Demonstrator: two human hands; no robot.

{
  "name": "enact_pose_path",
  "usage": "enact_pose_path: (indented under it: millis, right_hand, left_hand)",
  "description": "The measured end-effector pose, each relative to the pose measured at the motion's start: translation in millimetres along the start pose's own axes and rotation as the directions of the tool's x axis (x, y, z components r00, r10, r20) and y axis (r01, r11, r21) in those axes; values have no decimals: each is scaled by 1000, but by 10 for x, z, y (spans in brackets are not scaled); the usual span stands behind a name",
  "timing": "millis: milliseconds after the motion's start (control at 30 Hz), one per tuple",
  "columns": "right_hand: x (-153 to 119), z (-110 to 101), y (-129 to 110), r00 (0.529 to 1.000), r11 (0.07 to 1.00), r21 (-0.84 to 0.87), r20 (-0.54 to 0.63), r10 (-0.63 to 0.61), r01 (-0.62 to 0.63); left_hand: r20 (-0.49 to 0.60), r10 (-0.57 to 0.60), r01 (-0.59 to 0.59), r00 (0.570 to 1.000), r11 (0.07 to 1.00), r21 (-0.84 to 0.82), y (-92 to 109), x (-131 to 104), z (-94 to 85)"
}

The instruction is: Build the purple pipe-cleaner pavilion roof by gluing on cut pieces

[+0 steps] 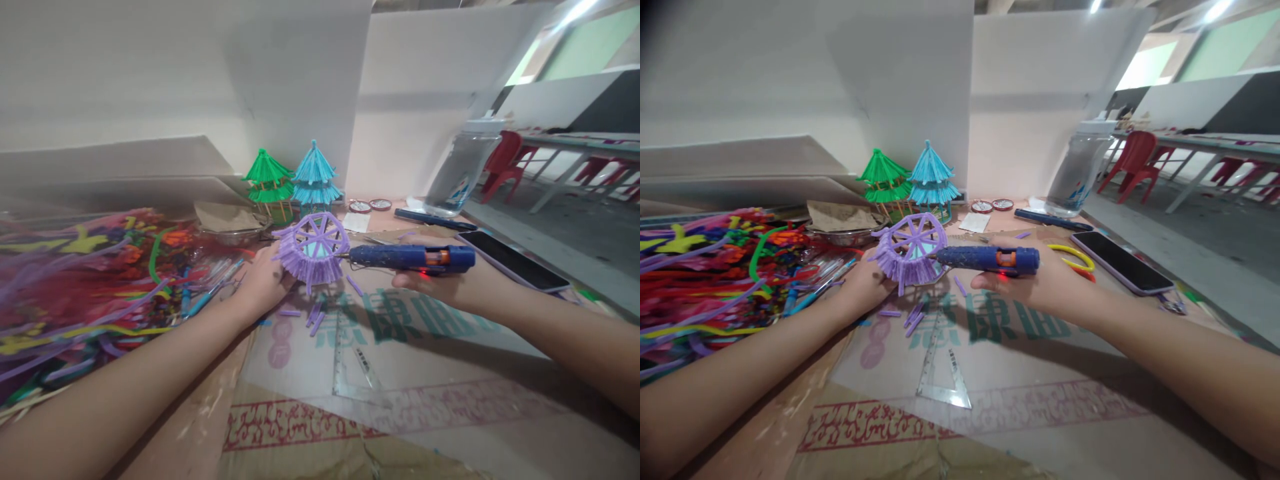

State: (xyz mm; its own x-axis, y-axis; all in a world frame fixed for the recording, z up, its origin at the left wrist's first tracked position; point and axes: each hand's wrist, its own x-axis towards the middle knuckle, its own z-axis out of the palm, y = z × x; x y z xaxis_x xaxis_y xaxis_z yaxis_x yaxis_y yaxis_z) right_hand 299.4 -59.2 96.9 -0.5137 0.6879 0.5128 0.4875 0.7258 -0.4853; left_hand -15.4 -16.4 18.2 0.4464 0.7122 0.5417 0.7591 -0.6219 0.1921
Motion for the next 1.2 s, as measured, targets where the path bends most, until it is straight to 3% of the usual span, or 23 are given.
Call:
enact_pose_path:
  millis: [400,1000,1200]
  right_hand:
    - [-38,11,29,998,996,-67,-15,56,-57]
    - [-57,6,101,1000,998,-64,-21,14,-15]
    - [-55,-3,58,992,992,-55,40,116,-114]
  left_hand:
    - [15,-6,5,1000,999,32,-50,-10,34]
    - [-3,-8,8,1000,1000,13,-11,2,11]
    - [14,-39,38,999,999,14,3,2,1]
